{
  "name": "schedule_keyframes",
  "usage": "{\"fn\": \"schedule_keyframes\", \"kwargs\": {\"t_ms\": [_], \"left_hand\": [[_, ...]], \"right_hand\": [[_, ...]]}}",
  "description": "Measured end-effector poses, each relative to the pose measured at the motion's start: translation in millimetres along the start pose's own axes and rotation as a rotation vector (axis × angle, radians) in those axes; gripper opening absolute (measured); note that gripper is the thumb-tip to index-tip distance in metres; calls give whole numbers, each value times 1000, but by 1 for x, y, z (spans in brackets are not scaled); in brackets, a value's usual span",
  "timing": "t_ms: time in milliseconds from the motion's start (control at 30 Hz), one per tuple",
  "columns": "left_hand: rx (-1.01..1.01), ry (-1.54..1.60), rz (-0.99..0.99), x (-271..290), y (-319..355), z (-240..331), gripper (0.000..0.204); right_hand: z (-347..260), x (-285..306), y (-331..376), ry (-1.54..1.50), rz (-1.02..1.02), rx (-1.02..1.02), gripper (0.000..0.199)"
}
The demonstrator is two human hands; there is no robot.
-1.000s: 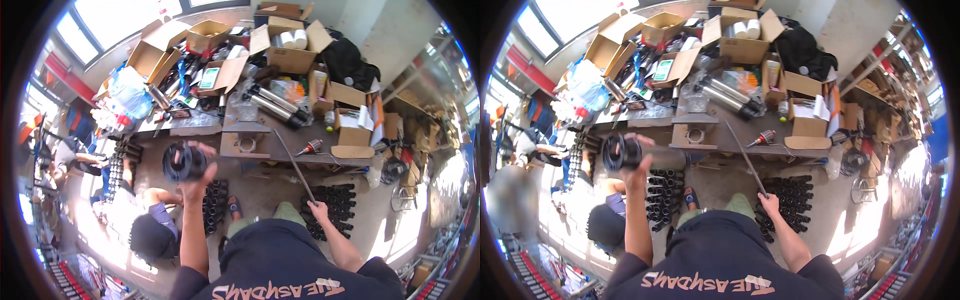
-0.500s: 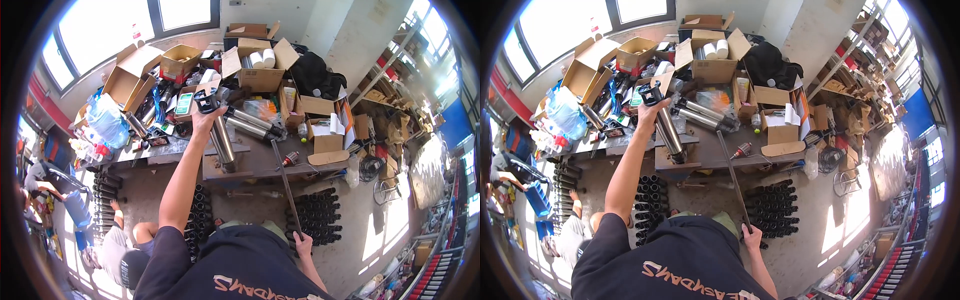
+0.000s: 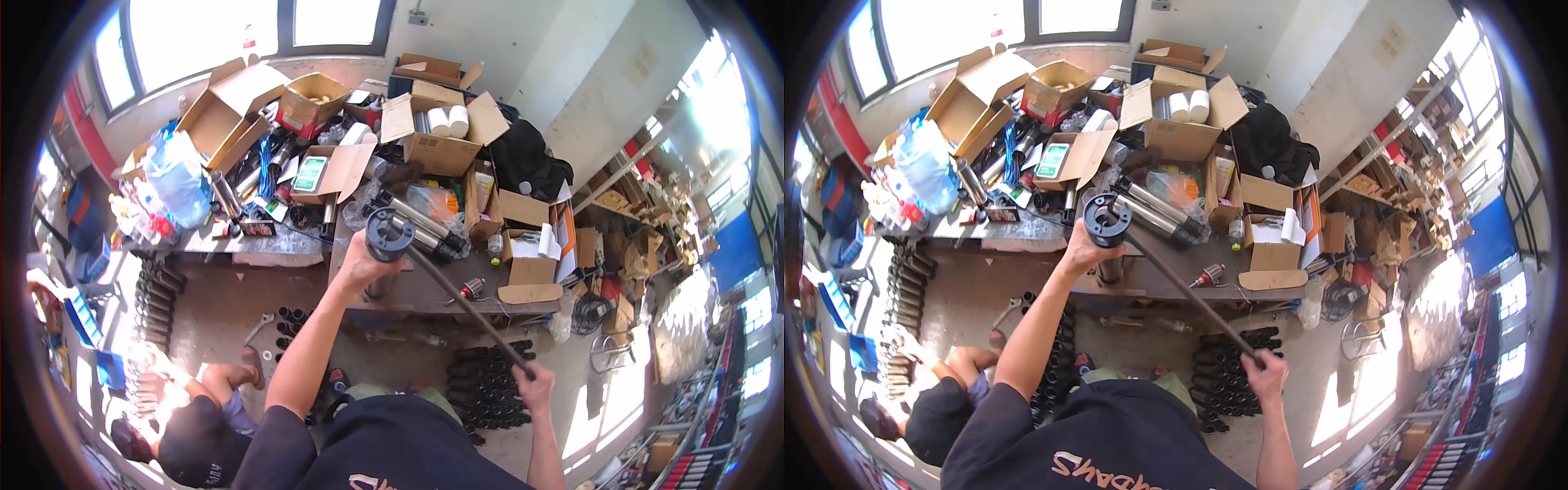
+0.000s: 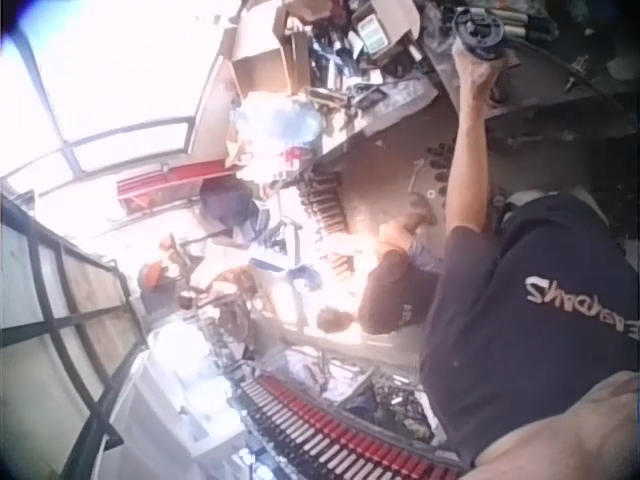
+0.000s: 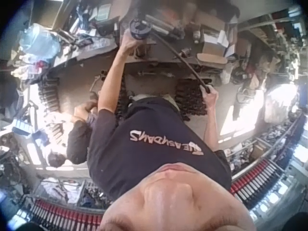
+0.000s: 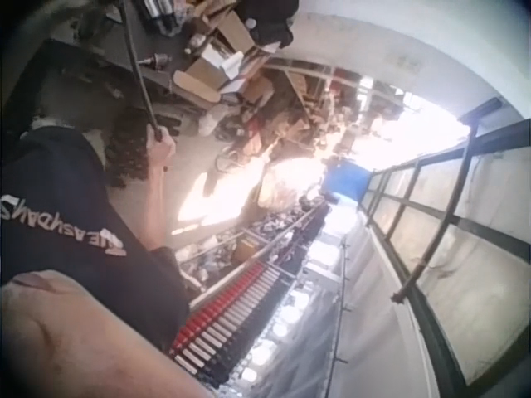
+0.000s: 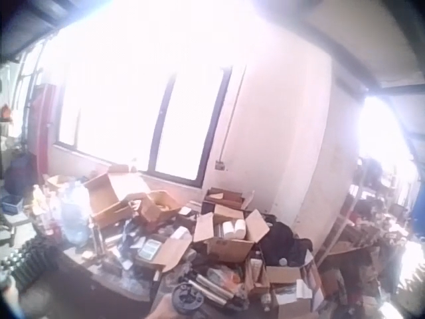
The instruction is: The person assembles a large metal cylinder by inserting internal components and securing them using a long metal bar through the top cap.
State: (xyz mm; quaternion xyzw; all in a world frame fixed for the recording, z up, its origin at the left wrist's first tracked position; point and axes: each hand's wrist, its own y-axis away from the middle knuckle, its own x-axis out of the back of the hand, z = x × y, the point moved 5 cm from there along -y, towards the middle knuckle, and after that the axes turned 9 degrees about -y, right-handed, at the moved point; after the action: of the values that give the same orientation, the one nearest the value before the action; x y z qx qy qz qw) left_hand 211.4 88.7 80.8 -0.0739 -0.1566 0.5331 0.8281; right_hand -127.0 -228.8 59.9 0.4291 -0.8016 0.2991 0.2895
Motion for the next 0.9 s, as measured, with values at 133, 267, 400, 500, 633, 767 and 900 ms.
{"fn": "schedule_keyframes", "kwargs": {"t_ms": [133, 267, 400, 500, 633, 767, 900], "left_hand": [[-59, -19, 114, 7, -10, -12, 46], [-118, 43, 514, 34, 1, -20, 68], [43, 49, 640, 34, 17, -35, 68], [115, -70, 590, 26, 18, -48, 63], [51, -143, 532, 13, 21, -47, 61], [56, -178, 1091, -8, 54, -17, 63], [243, 765, 900, -79, 27, 14, 51]], "right_hand": [[-134, -24, -36, -122, -399, 23, 69], [-224, -70, 20, -71, -1018, 789, 45], [-339, -106, 37, 127, -843, 1603, 27], [-439, -196, 53, -379, -870, 1887, 27], [-542, -387, -28, 219, -664, 2051, 38], [-571, -466, -220, 312, -528, 1819, 36], [-564, -478, -241, 335, -553, 1873, 24]]}}
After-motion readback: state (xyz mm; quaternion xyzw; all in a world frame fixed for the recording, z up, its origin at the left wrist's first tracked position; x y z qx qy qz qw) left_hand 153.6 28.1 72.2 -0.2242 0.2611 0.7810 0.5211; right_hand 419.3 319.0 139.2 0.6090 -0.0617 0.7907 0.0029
